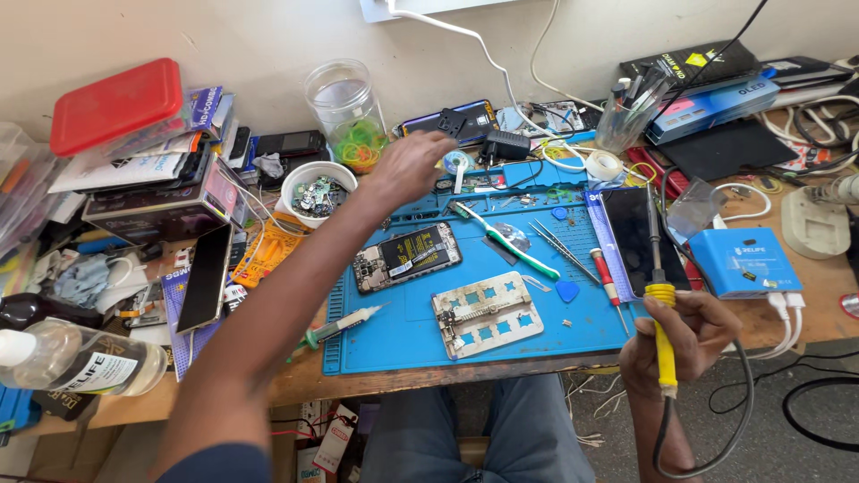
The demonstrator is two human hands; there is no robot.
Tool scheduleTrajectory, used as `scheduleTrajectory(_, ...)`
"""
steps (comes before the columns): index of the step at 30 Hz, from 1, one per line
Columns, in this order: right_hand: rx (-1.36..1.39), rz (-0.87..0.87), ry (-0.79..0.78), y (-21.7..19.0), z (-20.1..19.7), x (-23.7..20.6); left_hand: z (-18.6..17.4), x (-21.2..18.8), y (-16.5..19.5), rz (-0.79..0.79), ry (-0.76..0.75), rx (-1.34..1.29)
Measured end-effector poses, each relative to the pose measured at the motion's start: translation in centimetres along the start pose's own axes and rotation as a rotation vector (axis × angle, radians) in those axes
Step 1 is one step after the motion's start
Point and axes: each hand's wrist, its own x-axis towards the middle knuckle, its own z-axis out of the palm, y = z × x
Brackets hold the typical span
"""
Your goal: The person uses a soldering iron and solder wire to work on a small electronic component mounted in a metal jig. They apply flux from a syringe, then repeatedly solder the component while holding the solder wire. The person also wipes the component with a cloth and uses tweezers to adjust it.
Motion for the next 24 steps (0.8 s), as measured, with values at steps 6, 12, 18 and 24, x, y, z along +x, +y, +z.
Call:
scheduleTrajectory(6, 0.04, 0.038, 0.03, 0.1, 0.1, -0.2, 0.7, 3.7, 0.4, 0.075, -0.178, 0.088)
scheduleTrajectory(12, -0.021, 0.061, -0.029, -0.1, -0.2, -0.4, -0.7, 2.0, 0.5, -0.046, 0.029, -0.063)
scheduleTrajectory(18, 0.072, 0.044, -0.076, -1.4, -0.1, 1.2, -2.1, 0.1, 0.4, -0.315, 0.227, -0.459)
scheduleTrajectory(24, 0.351, 0.097, -0.087, -5.1, 2.4, 3.2, -2.5, -3.6, 3.6, -0.468, 0.158, -1.328)
